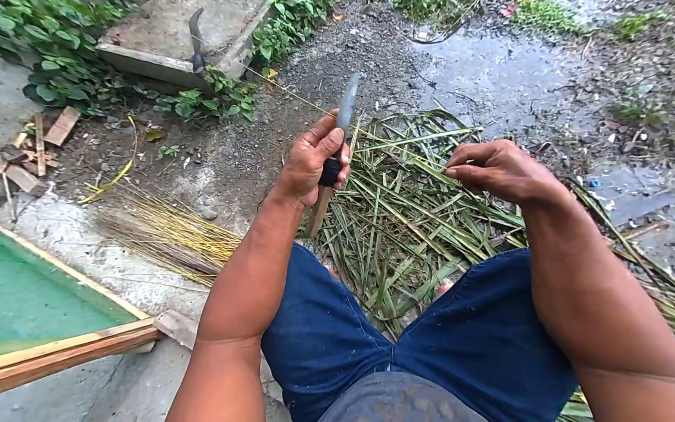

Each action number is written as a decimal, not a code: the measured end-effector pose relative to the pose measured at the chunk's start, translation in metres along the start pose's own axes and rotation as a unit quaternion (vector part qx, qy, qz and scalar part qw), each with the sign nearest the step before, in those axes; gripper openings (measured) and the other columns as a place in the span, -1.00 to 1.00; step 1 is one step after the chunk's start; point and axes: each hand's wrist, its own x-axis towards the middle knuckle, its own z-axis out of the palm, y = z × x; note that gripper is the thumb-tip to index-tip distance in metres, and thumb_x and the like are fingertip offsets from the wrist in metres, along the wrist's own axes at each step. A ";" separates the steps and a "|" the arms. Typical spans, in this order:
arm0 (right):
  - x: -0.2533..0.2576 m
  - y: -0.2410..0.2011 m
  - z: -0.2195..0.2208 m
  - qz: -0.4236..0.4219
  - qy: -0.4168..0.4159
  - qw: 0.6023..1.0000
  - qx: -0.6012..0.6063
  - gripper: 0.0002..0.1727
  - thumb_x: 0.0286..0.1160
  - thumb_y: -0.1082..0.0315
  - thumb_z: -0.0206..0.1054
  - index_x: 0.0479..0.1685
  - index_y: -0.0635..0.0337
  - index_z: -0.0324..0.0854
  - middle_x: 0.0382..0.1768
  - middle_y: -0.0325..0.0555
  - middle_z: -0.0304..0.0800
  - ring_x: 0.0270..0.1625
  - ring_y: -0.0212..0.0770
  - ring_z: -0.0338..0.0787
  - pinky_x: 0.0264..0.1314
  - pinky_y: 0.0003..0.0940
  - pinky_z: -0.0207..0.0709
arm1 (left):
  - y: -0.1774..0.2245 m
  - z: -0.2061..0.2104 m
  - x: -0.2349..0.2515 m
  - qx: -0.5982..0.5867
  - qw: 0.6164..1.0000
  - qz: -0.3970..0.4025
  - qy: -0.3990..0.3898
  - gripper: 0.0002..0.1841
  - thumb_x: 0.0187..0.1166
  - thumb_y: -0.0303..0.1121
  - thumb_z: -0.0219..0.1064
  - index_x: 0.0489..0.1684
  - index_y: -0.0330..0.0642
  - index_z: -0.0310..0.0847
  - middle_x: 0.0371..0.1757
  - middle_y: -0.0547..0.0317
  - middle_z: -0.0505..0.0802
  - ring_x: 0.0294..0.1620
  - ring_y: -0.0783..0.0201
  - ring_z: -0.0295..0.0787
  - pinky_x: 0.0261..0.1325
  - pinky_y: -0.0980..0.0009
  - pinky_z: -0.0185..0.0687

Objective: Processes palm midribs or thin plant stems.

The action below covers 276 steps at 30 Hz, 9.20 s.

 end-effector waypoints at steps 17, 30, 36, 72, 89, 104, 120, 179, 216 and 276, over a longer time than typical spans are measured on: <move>-0.005 0.004 -0.007 -0.010 -0.031 0.999 0.010 -0.80 0.63 0.36 0.24 -0.19 0.13 0.80 -0.55 -0.38 0.67 -0.69 -0.57 0.43 -0.65 -0.63 0.36 | 0.012 -0.017 0.001 0.017 0.996 0.051 0.068 -0.59 0.86 -0.33 -0.10 0.64 -0.02 0.29 -0.58 0.30 0.62 -0.71 0.38 0.60 -0.67 0.50 0.64; -0.013 0.017 -0.024 -0.008 -0.041 0.999 -0.012 -0.79 0.57 0.31 0.23 -0.24 0.04 0.82 -0.63 -0.42 0.62 -0.72 -0.55 0.40 -0.69 -0.58 0.30 | 0.028 -0.045 -0.008 -0.007 0.987 0.094 0.126 -0.61 0.91 -0.29 -0.14 0.61 0.06 0.34 -0.60 0.33 0.61 -0.71 0.37 0.59 -0.68 0.48 0.63; -0.024 0.025 -0.033 0.014 -0.032 0.999 -0.025 -0.79 0.56 0.32 0.23 -0.26 0.04 0.82 -0.55 -0.39 0.68 -0.71 -0.53 0.40 -0.69 -0.58 0.30 | 0.035 -0.063 -0.017 -0.005 0.982 0.116 0.149 -0.62 0.91 -0.26 -0.17 0.58 0.13 0.36 -0.59 0.34 0.61 -0.71 0.38 0.58 -0.68 0.49 0.61; 0.000 0.017 -0.014 0.001 -0.065 0.997 -0.051 -0.77 0.65 0.34 0.21 -0.16 0.12 0.81 -0.58 -0.37 0.64 -0.64 -0.52 0.47 -0.57 -0.54 0.41 | 0.011 -0.025 -0.013 0.016 0.994 0.025 0.107 -0.62 0.90 -0.26 -0.16 0.53 0.03 0.42 -0.60 0.35 0.64 -0.68 0.41 0.62 -0.62 0.49 0.66; -0.005 0.006 -0.015 0.111 0.082 0.990 -0.025 -0.79 0.65 0.31 0.30 -0.07 0.25 0.78 -0.45 -0.18 0.73 -0.57 -0.39 0.57 -0.42 -0.33 0.59 | 0.007 -0.026 -0.022 0.118 0.977 0.050 0.173 -0.71 0.89 -0.22 -0.18 0.23 0.00 0.46 -0.51 0.48 0.70 -0.54 0.47 0.72 -0.42 0.46 0.77; 0.022 -0.017 0.033 0.051 0.011 0.999 0.007 -0.82 0.69 0.33 0.30 -0.12 0.20 0.80 -0.51 -0.27 0.74 -0.62 -0.50 0.56 -0.52 -0.52 0.52 | -0.019 0.019 0.000 -0.011 0.998 -0.008 0.062 -0.64 0.93 -0.21 -0.18 0.48 0.04 0.45 -0.63 0.38 0.60 -0.69 0.41 0.61 -0.61 0.48 0.67; 0.029 -0.025 0.048 0.011 0.046 0.999 0.022 -0.87 0.62 0.37 0.36 -0.17 0.22 0.79 -0.49 -0.28 0.73 -0.62 -0.53 0.52 -0.52 -0.56 0.46 | -0.030 0.048 -0.003 0.035 0.997 -0.060 0.014 -0.62 0.90 -0.28 -0.12 0.57 -0.08 0.35 -0.60 0.33 0.60 -0.69 0.43 0.60 -0.62 0.50 0.66; 0.023 -0.016 0.039 0.045 -0.014 0.999 0.006 -0.79 0.72 0.33 0.24 -0.10 0.22 0.77 -0.58 -0.28 0.65 -0.65 -0.48 0.49 -0.54 -0.50 0.46 | -0.020 0.021 -0.003 -0.030 0.997 0.000 0.076 -0.64 0.93 -0.16 -0.22 0.40 0.06 0.45 -0.65 0.37 0.59 -0.72 0.41 0.58 -0.65 0.48 0.64; 0.023 -0.011 0.039 0.004 0.082 0.996 -0.026 -0.96 0.50 0.39 0.41 -0.24 0.14 0.72 -0.54 -0.29 0.61 -0.53 -0.46 0.50 -0.42 -0.45 0.43 | -0.010 0.008 -0.006 -0.027 0.996 -0.001 0.089 -0.60 0.92 -0.12 -0.28 0.46 0.13 0.43 -0.67 0.42 0.58 -0.73 0.46 0.55 -0.65 0.52 0.61; 0.014 -0.013 0.035 -0.001 0.021 0.999 -0.032 -0.83 0.67 0.36 0.27 -0.09 0.20 0.77 -0.43 -0.25 0.72 -0.50 -0.48 0.57 -0.38 -0.49 0.51 | -0.006 -0.007 -0.001 -0.041 0.992 0.060 0.099 -0.57 0.94 -0.09 -0.34 0.42 0.17 0.45 -0.67 0.46 0.59 -0.72 0.45 0.55 -0.61 0.51 0.60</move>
